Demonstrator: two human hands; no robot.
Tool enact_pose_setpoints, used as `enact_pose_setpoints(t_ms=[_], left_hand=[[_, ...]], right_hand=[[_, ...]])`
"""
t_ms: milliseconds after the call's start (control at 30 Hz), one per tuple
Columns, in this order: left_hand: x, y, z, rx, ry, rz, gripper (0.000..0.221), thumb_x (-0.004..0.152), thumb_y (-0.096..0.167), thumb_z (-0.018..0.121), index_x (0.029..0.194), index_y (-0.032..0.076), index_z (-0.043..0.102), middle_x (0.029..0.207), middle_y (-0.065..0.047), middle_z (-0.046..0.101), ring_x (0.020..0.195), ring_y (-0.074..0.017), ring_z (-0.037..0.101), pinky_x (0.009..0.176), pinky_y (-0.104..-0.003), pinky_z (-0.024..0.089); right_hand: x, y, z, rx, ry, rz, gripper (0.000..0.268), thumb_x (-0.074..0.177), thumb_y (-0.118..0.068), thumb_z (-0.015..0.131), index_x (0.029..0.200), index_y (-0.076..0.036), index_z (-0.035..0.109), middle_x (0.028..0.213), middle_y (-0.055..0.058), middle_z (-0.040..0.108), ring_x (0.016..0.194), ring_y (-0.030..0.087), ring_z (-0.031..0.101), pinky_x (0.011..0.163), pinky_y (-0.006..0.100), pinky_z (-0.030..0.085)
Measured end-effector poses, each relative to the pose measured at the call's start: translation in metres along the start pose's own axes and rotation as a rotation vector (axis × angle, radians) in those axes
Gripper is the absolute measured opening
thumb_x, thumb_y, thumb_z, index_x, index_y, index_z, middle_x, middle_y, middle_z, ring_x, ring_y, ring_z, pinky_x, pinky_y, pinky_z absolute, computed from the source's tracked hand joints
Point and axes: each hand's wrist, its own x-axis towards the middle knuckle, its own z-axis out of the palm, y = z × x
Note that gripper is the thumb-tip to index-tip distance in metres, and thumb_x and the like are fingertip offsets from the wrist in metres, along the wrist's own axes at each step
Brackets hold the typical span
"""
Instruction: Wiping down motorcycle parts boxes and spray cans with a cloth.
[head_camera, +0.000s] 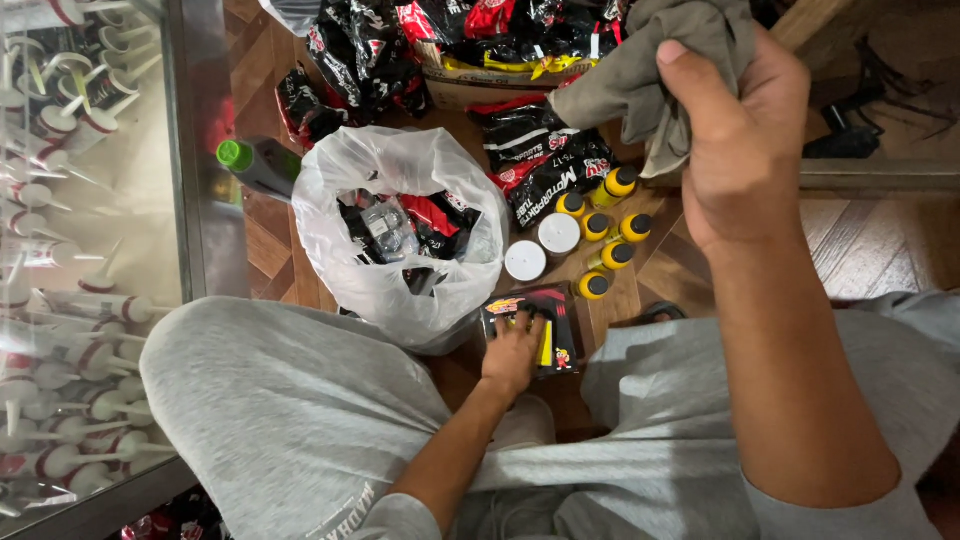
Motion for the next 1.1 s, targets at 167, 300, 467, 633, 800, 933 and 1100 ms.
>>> enact_pose_setpoints(t_ms=[167, 300, 467, 633, 800, 933, 1100], left_hand=[[-0.002, 0.003, -0.006, 0.029, 0.010, 0.008, 0.066, 0.085, 0.007, 0.070, 0.145, 0.018, 0.044, 0.136, -0.012, 0.047, 0.127, -0.0420, 0.049, 0.092, -0.053, 0.055], [0.000, 0.000, -0.005, 0.053, 0.059, 0.081, 0.073, 0.081, 0.006, 0.070, 0.147, 0.019, 0.042, 0.134, -0.013, 0.048, 0.128, -0.0419, 0.047, 0.089, -0.050, 0.057], [0.004, -0.003, -0.003, 0.018, -0.002, 0.101, 0.071, 0.084, 0.002, 0.067, 0.149, 0.018, 0.042, 0.138, -0.015, 0.047, 0.128, -0.0440, 0.047, 0.086, -0.045, 0.060], [0.006, -0.005, 0.002, -0.024, -0.007, 0.090, 0.069, 0.085, 0.001, 0.066, 0.148, 0.018, 0.043, 0.139, -0.016, 0.047, 0.129, -0.0456, 0.046, 0.086, -0.046, 0.060], [0.004, -0.010, -0.008, -0.022, 0.064, 0.014, 0.071, 0.077, 0.007, 0.075, 0.140, 0.016, 0.044, 0.143, -0.019, 0.042, 0.132, -0.0464, 0.042, 0.086, -0.048, 0.059], [0.005, -0.017, -0.006, -0.040, 0.075, -0.045, 0.075, 0.075, 0.009, 0.078, 0.141, 0.018, 0.045, 0.143, -0.013, 0.044, 0.132, -0.0448, 0.043, 0.086, -0.048, 0.059], [0.004, -0.011, -0.018, 0.016, 0.062, -0.092, 0.076, 0.074, 0.014, 0.081, 0.141, 0.021, 0.044, 0.138, -0.010, 0.047, 0.130, -0.0387, 0.044, 0.092, -0.058, 0.053]], right_hand=[[0.001, 0.000, 0.000, 0.034, -0.018, -0.003, 0.011, 0.105, -0.002, 0.065, 0.116, 0.000, 0.068, 0.110, 0.003, 0.072, 0.102, 0.011, 0.067, 0.100, 0.028, 0.054], [-0.001, 0.005, -0.006, 0.066, -0.052, -0.004, 0.011, 0.108, -0.002, 0.065, 0.118, 0.001, 0.068, 0.113, 0.005, 0.071, 0.098, 0.011, 0.067, 0.097, 0.026, 0.053], [0.001, 0.008, -0.008, 0.157, -0.088, 0.083, 0.011, 0.111, -0.002, 0.064, 0.121, 0.003, 0.067, 0.114, 0.008, 0.072, 0.103, 0.015, 0.069, 0.099, 0.030, 0.056], [0.000, 0.009, -0.010, 0.204, -0.097, 0.144, 0.016, 0.111, -0.002, 0.064, 0.126, 0.003, 0.066, 0.117, 0.009, 0.072, 0.100, 0.015, 0.070, 0.095, 0.030, 0.057], [0.001, 0.013, -0.013, 0.205, -0.106, 0.148, 0.016, 0.111, -0.002, 0.064, 0.127, 0.003, 0.066, 0.119, 0.009, 0.072, 0.102, 0.015, 0.070, 0.096, 0.029, 0.057], [0.001, 0.017, -0.012, 0.196, -0.127, 0.137, 0.012, 0.114, -0.002, 0.065, 0.124, 0.004, 0.066, 0.114, 0.008, 0.071, 0.103, 0.014, 0.069, 0.095, 0.028, 0.056], [0.005, 0.007, 0.000, 0.240, -0.148, 0.248, 0.017, 0.113, -0.007, 0.062, 0.128, 0.001, 0.066, 0.118, 0.009, 0.071, 0.106, 0.017, 0.070, 0.097, 0.033, 0.057]])
